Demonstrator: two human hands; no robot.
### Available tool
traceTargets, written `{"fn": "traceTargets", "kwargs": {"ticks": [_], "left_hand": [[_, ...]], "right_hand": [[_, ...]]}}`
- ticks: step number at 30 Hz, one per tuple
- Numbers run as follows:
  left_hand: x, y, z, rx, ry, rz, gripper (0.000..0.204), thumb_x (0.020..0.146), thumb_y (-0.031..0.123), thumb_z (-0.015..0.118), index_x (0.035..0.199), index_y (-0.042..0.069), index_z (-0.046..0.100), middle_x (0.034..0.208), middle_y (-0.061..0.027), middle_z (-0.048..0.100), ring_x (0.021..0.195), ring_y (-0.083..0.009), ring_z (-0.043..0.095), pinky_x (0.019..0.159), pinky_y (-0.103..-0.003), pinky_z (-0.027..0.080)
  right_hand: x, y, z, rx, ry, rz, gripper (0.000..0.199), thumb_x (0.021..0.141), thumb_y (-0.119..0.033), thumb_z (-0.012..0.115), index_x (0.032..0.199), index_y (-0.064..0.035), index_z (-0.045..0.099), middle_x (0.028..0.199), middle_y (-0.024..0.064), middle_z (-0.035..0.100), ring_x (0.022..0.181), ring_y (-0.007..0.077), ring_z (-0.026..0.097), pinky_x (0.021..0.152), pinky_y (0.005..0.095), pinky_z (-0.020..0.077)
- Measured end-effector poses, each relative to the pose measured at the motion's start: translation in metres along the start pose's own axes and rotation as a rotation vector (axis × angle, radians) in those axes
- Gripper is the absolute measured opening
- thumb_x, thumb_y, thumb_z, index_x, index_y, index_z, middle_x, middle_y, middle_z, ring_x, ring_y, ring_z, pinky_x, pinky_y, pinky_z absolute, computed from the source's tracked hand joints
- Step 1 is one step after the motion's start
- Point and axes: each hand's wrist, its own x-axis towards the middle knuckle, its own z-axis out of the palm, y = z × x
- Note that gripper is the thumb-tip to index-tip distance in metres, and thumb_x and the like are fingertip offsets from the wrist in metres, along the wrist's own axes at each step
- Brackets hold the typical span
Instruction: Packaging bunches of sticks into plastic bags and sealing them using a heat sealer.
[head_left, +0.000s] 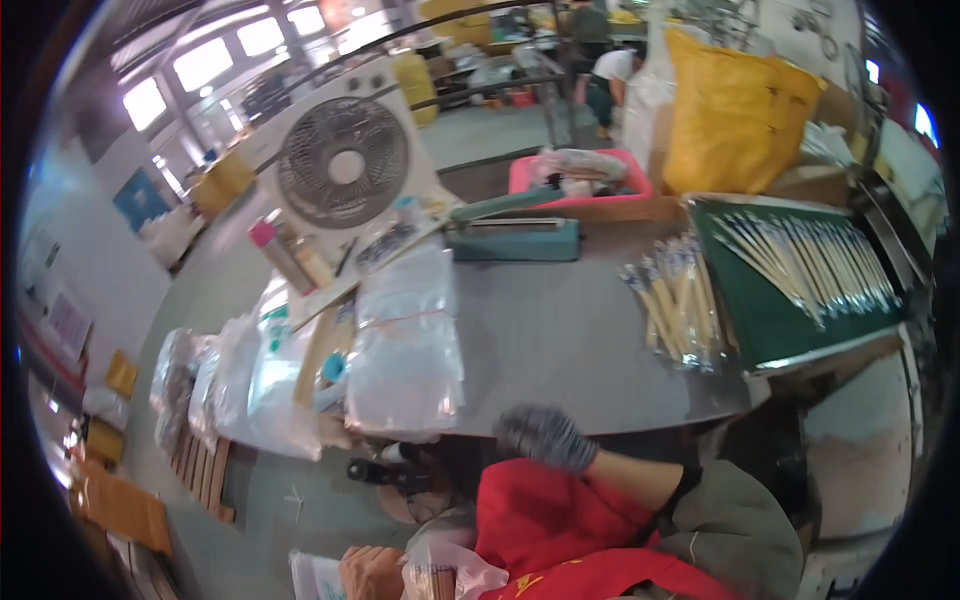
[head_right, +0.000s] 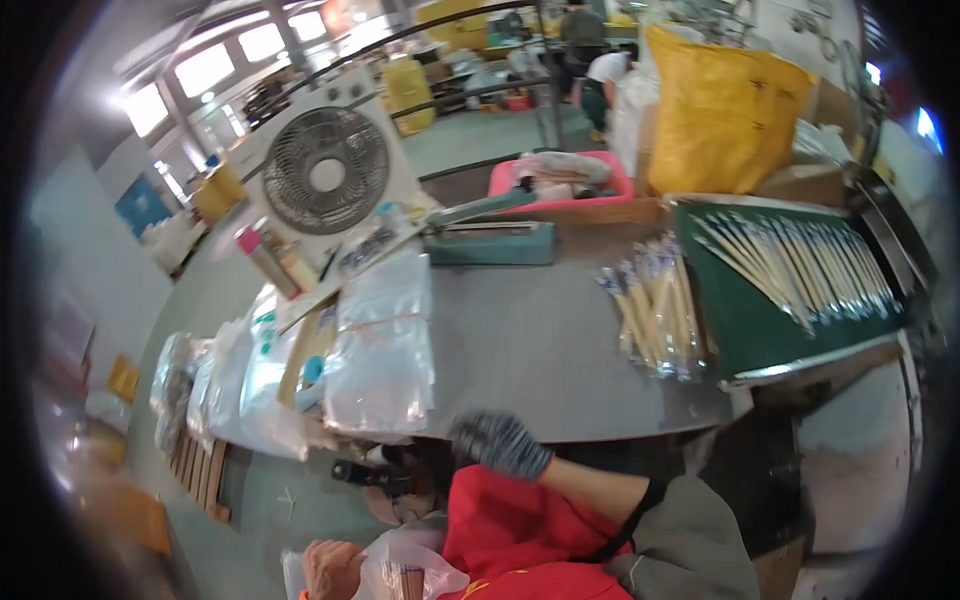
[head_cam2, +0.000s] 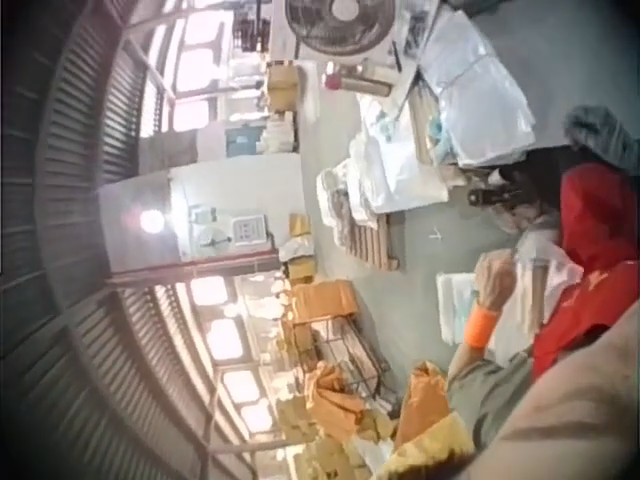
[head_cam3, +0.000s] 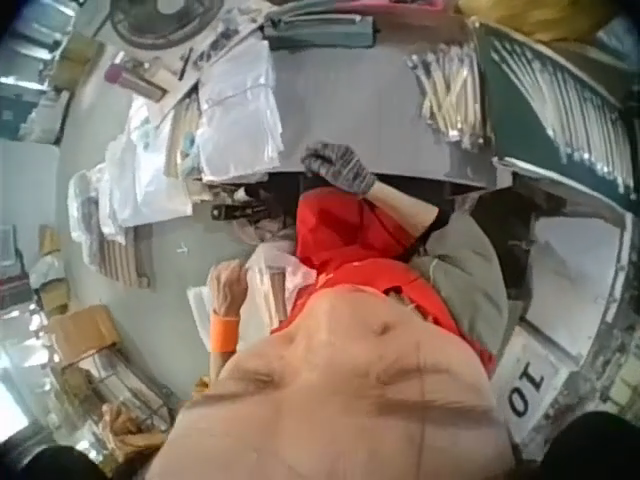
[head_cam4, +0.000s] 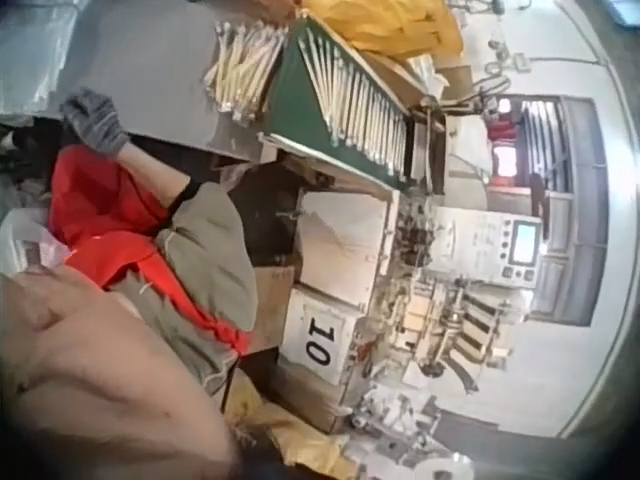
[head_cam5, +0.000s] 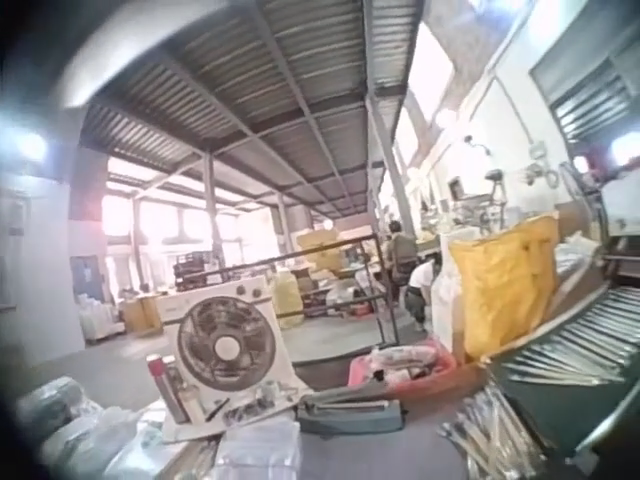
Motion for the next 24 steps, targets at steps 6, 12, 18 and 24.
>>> {"fn": "traceTargets", "kwargs": {"ticks": [6, 12, 18, 24], "left_hand": [[0.132, 0.049, 0.014, -0.53, 0.177, 0.122, 0.004, 0.074, 0.01, 0.06, 0.077, 0.008, 0.063, 0.059, -0.0069, 0.057, 0.054, -0.0258, 0.056, 0.051, -0.035, 0.042], [0.281, 0.102, 0.112, -0.723, -0.111, 0.228, 0.027, 0.082, 0.017, 0.063, 0.104, 0.003, 0.058, 0.094, -0.0136, 0.063, 0.087, -0.0221, 0.063, 0.076, -0.03, 0.049], [0.428, 0.175, 0.244, -0.836, -0.089, 0.337, 0.052, 0.082, 0.03, 0.063, 0.121, 0.001, 0.045, 0.114, -0.0173, 0.055, 0.106, -0.0274, 0.054, 0.086, -0.034, 0.045], [0.48, 0.215, 0.274, -1.013, 0.001, 0.204, 0.065, 0.08, 0.044, 0.06, 0.125, 0.0, 0.042, 0.121, -0.0244, 0.047, 0.117, -0.0376, 0.041, 0.097, -0.04, 0.033]], "right_hand": [[-0.058, 0.05, -0.118, -0.515, 0.719, 0.13, 0.019, 0.076, -0.011, 0.062, 0.095, -0.0065, 0.061, 0.096, 0.0093, 0.062, 0.087, 0.0291, 0.059, 0.076, 0.0355, 0.0477], [-0.182, 0.102, -0.163, -1.344, 0.797, 0.687, 0.062, 0.082, -0.03, 0.054, 0.134, -0.0034, 0.033, 0.136, 0.0172, 0.037, 0.119, 0.0273, 0.043, 0.094, 0.0376, 0.0395], [-0.162, 0.14, -0.21, -1.786, -0.178, 0.507, 0.042, 0.087, -0.025, 0.048, 0.122, -0.0044, 0.046, 0.115, 0.0149, 0.055, 0.099, 0.0247, 0.057, 0.082, 0.0356, 0.0473], [-0.182, 0.123, -0.178, -1.161, 0.808, 0.581, 0.04, 0.085, -0.026, 0.05, 0.118, -0.003, 0.051, 0.107, 0.0168, 0.059, 0.098, 0.0311, 0.057, 0.08, 0.0381, 0.048]]}}
